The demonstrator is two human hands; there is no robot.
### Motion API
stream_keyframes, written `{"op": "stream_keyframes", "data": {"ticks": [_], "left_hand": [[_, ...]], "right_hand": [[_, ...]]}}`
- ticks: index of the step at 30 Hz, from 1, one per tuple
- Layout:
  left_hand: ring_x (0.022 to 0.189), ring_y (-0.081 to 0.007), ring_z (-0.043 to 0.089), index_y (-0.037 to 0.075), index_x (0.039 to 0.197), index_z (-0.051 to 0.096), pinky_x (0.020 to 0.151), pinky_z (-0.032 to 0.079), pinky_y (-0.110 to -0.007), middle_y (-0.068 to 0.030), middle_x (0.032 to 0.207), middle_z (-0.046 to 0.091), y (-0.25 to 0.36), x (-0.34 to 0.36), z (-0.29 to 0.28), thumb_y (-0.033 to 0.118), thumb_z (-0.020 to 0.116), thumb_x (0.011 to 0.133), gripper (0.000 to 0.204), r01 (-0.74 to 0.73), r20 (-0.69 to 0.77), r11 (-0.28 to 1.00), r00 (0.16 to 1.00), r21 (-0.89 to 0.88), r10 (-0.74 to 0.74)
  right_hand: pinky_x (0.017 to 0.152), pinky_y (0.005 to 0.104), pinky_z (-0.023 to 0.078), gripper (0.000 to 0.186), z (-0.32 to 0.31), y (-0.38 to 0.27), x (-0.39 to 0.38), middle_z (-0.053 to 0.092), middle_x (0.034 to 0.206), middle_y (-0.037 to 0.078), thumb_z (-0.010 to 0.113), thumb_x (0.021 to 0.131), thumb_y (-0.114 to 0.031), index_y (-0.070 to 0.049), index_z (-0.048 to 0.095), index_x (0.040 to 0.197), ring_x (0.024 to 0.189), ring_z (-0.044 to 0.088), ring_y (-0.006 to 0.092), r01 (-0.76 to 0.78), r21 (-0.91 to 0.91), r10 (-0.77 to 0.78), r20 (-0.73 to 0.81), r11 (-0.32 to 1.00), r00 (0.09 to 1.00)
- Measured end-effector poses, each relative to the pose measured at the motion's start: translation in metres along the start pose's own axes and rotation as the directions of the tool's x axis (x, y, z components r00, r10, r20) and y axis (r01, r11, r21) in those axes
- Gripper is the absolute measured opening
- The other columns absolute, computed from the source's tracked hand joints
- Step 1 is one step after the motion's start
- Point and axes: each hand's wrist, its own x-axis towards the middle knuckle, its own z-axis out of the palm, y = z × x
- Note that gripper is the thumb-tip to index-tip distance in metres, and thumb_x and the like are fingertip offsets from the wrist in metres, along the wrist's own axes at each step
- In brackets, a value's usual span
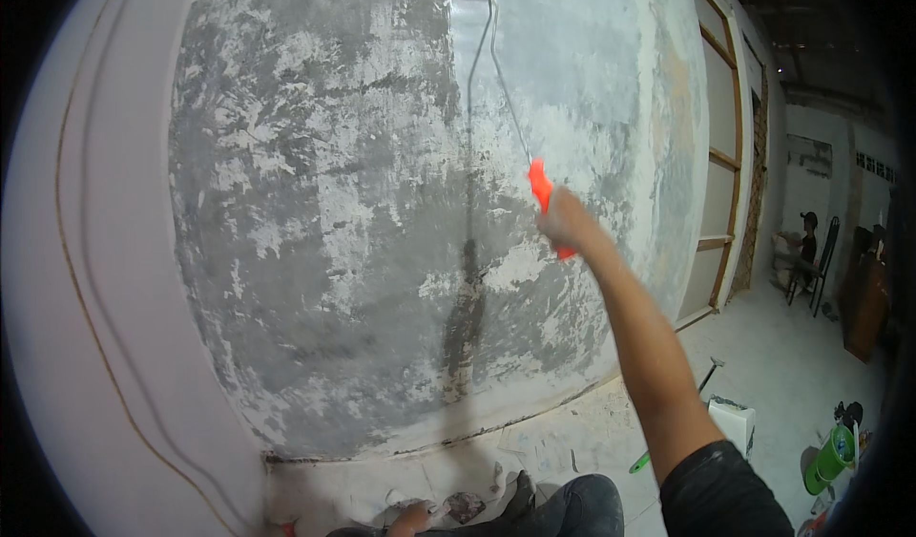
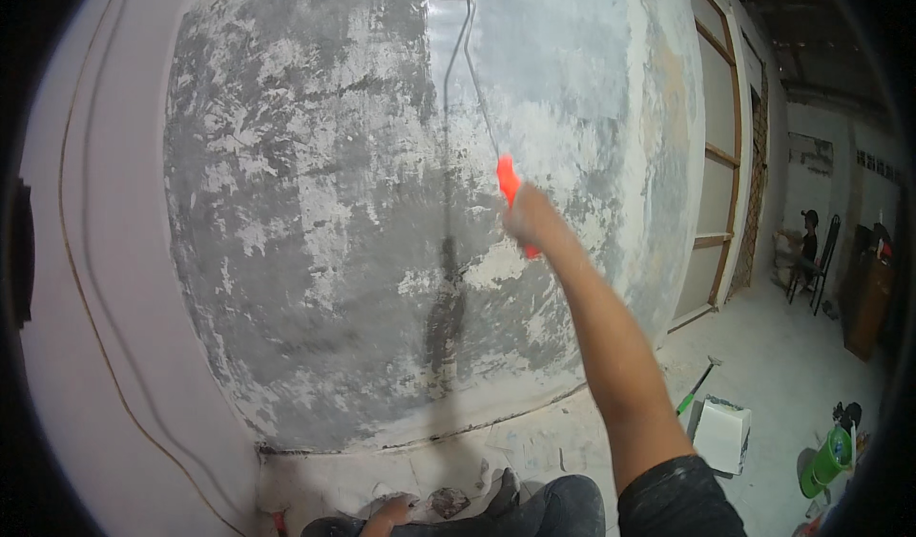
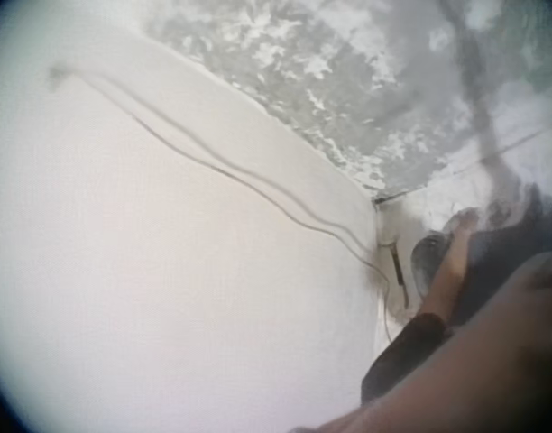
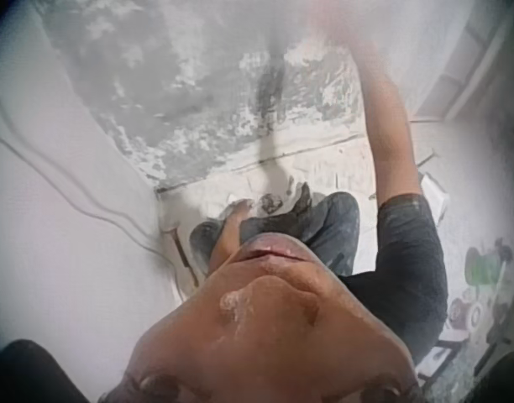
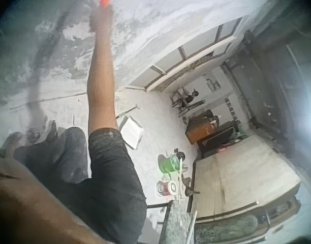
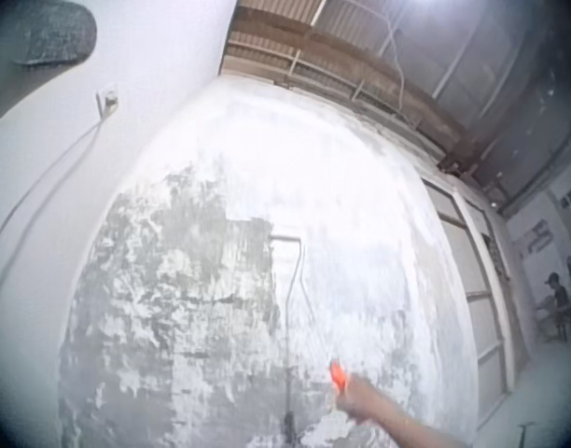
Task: The person sits on the floor and uses a small sanding block to smooth the lower section of a wall. They repeatedly rub the block against the wall surface to remove rough patches. Later, the person uses a paint roller to apply a white coating over the treated area.
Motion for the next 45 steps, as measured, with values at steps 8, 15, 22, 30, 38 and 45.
{"op": "stream_keyframes", "data": {"ticks": [8,15,22,30,38,45], "left_hand": [[0.123,-0.0427,0.054,0.004,0.132,0.059,0.105,0.042,-0.046,-0.0277,0.132,0.058,0.019,-0.003,-0.020,0.075,0.045,0.089,0.084,0.174,0.107,0.982,0.980,-0.074,-0.166],[0.125,-0.0422,0.053,0.004,0.133,0.058,0.105,0.041,-0.048,-0.0266,0.133,0.058,-0.091,-0.007,0.010,0.067,0.048,0.091,0.076,0.124,0.036,0.992,0.992,0.005,-0.125],[0.121,-0.0423,0.057,0.003,0.133,0.056,0.102,0.045,-0.047,-0.0257,0.129,0.061,0.011,0.008,-0.007,0.056,0.054,0.092,0.067,0.128,0.014,0.990,0.992,-0.066,-0.127],[0.120,-0.0406,0.058,0.003,0.132,0.057,0.101,0.046,-0.046,-0.0259,0.129,0.061,-0.014,0.031,0.017,0.059,0.057,0.092,0.069,0.082,0.085,0.994,0.993,-0.071,-0.076],[0.115,-0.0387,0.061,0.002,0.129,0.059,0.096,0.049,-0.044,-0.0243,0.122,0.064,0.126,-0.041,-0.100,0.042,0.063,0.094,0.053,-0.186,-0.363,0.906,0.931,-0.380,0.039],[0.129,-0.0461,0.046,0.000,0.144,0.042,0.110,0.037,-0.049,-0.0278,0.141,0.047,0.365,-0.067,-0.314,0.030,0.064,0.095,0.062,-0.589,-0.787,0.803,0.453,0.088,0.419]], "right_hand": [[0.062,0.0451,0.055,0.027,0.057,0.059,-0.071,0.066,0.076,0.025,0.059,0.081,-0.009,0.009,0.056,0.102,0.063,0.070,0.0332,0.024,-0.113,-0.032,-0.066,0.993,0.997],[0.058,0.0433,0.054,0.029,-0.020,-0.077,0.035,0.066,0.069,0.022,0.064,0.082,-0.017,0.010,0.060,0.090,0.061,0.070,0.0305,0.013,0.079,-0.009,-0.055,0.997,0.998],[0.074,0.0496,0.054,0.045,0.075,0.078,-0.031,0.066,0.094,0.033,0.057,0.085,-0.010,0.006,0.049,0.126,0.086,0.068,0.0459,-0.021,-0.266,-0.010,-0.113,0.964,0.993],[0.061,0.0463,0.057,0.028,-0.016,-0.016,0.073,0.067,0.078,0.028,0.059,0.082,-0.012,0.013,0.056,0.093,0.065,0.070,0.0349,0.089,-0.275,-0.121,-0.099,0.957,0.988],[0.075,0.0503,0.053,0.017,0.125,0.052,-0.014,0.064,0.090,0.031,0.054,0.086,-0.004,0.011,0.061,0.090,0.084,0.065,0.0450,0.084,-0.220,-0.102,-0.071,0.972,0.992],[0.099,0.0546,0.044,0.032,0.205,0.083,-0.170,0.053,0.119,0.039,0.054,0.092,-0.012,0.012,0.051,0.114,0.114,0.054,0.0494,0.041,0.122,-0.041,-0.003,0.992,0.999]]}}
